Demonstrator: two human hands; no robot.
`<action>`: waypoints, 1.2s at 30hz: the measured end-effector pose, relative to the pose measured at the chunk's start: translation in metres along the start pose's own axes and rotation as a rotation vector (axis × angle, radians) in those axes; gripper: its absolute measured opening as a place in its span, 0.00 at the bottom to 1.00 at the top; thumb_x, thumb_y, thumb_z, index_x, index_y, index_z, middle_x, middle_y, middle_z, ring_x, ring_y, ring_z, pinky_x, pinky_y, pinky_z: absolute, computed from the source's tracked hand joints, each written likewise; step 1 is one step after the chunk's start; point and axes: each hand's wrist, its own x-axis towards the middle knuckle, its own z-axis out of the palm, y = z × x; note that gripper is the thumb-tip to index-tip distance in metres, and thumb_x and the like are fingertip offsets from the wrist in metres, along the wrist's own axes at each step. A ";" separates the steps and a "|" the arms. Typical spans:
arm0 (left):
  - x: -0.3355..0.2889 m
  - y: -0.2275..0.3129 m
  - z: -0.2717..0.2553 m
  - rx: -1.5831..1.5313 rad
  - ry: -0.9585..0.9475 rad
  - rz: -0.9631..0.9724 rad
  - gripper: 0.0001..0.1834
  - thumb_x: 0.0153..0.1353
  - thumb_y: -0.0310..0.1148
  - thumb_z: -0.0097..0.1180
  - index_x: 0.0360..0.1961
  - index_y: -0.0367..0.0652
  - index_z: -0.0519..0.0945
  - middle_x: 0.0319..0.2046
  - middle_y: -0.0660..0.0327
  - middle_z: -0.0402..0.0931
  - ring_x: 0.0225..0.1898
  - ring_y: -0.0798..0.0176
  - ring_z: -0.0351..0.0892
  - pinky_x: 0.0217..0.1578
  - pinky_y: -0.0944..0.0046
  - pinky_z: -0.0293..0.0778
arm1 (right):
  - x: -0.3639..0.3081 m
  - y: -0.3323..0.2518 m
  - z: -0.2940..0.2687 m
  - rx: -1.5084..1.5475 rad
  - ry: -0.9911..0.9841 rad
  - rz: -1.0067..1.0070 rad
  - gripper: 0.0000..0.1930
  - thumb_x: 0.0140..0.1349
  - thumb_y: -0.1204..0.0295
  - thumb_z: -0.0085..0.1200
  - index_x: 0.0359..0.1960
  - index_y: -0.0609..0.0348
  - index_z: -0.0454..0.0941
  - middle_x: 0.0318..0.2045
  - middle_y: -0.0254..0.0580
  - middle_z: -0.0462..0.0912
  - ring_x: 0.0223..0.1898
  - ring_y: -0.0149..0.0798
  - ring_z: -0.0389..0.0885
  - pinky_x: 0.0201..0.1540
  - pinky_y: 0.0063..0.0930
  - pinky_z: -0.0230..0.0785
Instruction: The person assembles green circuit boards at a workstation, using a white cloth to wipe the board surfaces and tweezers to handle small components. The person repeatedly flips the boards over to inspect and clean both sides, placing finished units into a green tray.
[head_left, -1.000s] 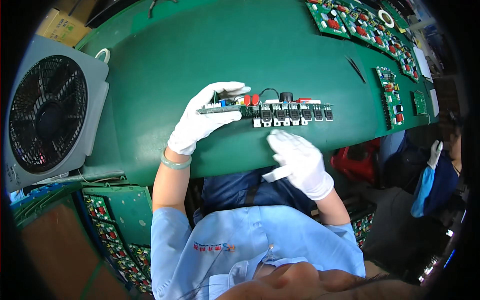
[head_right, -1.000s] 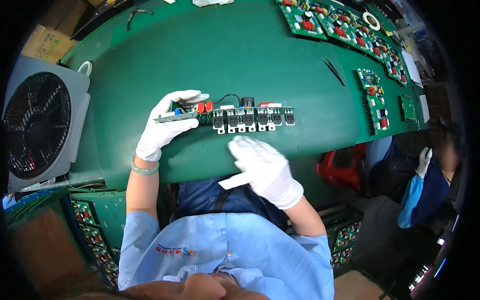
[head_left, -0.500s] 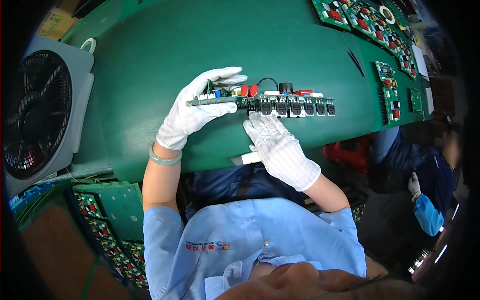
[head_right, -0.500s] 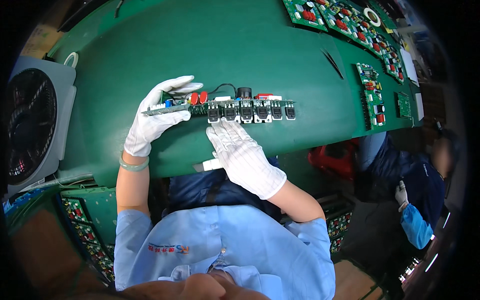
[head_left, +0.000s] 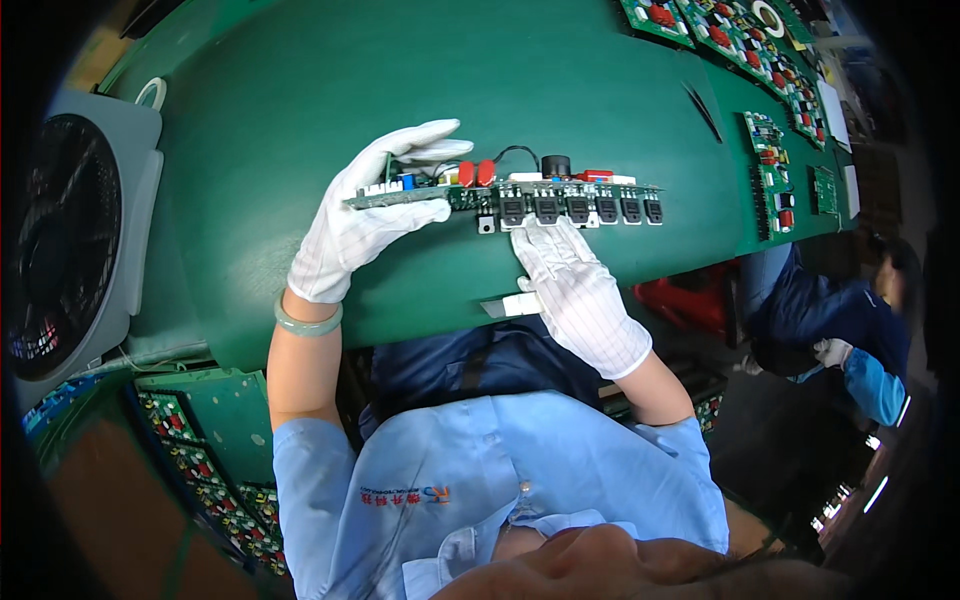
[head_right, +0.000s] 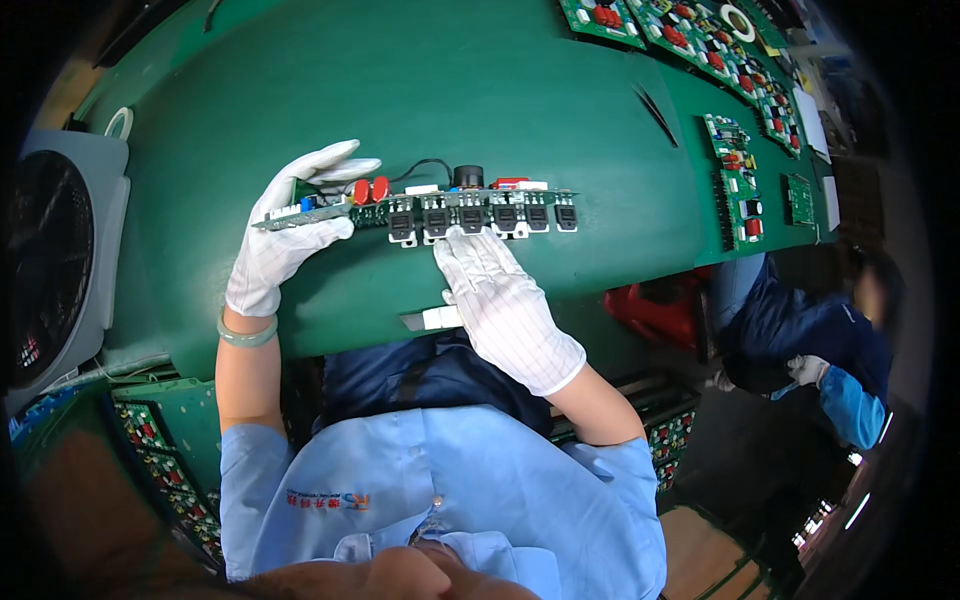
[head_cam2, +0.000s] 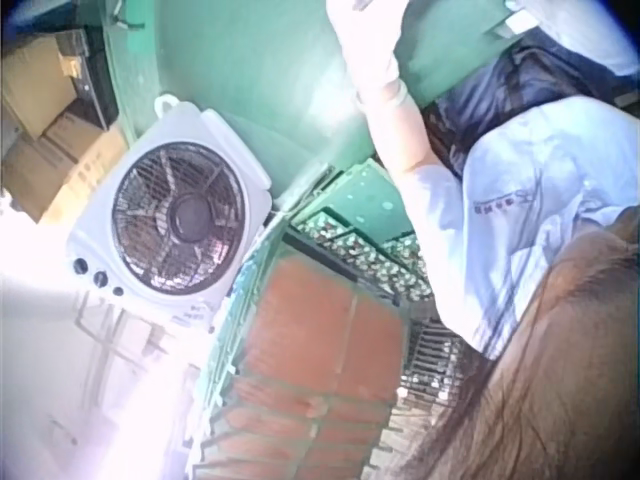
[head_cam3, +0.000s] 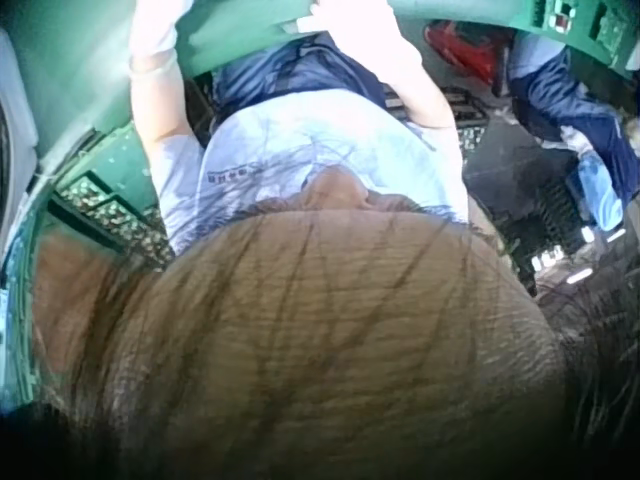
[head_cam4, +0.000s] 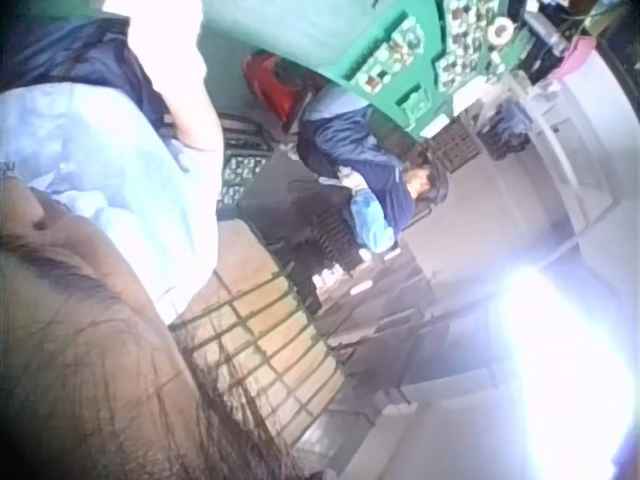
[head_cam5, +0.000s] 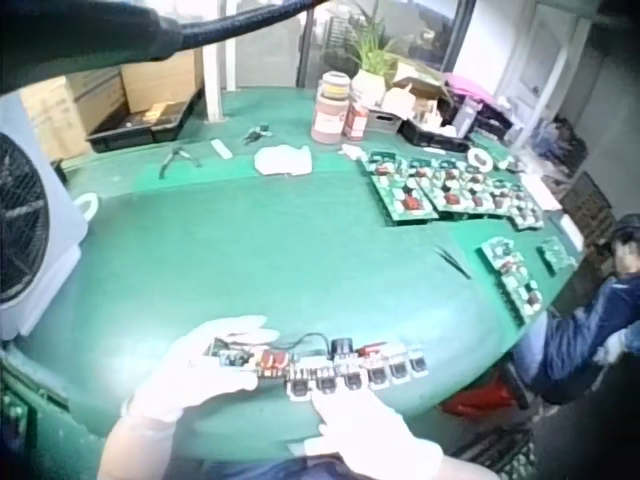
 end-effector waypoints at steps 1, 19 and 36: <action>0.000 0.001 -0.002 0.000 0.003 -0.023 0.40 0.52 0.25 0.71 0.66 0.32 0.67 0.59 0.44 0.75 0.60 0.55 0.75 0.63 0.58 0.70 | 0.000 0.002 -0.006 0.038 -0.008 -0.026 0.26 0.63 0.74 0.53 0.63 0.71 0.69 0.59 0.66 0.74 0.62 0.58 0.74 0.71 0.52 0.57; -0.002 -0.008 -0.001 0.043 0.037 0.090 0.35 0.55 0.32 0.71 0.62 0.31 0.71 0.56 0.47 0.77 0.58 0.58 0.77 0.59 0.59 0.74 | -0.035 0.050 -0.020 0.369 0.282 0.032 0.16 0.67 0.71 0.52 0.52 0.69 0.79 0.48 0.61 0.84 0.49 0.58 0.84 0.57 0.46 0.75; -0.015 -0.006 0.010 0.174 0.022 0.132 0.25 0.54 0.25 0.71 0.52 0.36 0.75 0.54 0.50 0.80 0.53 0.60 0.80 0.55 0.60 0.75 | -0.056 0.016 -0.002 0.450 0.453 0.737 0.14 0.72 0.74 0.49 0.55 0.68 0.77 0.51 0.50 0.83 0.38 0.34 0.79 0.43 0.29 0.74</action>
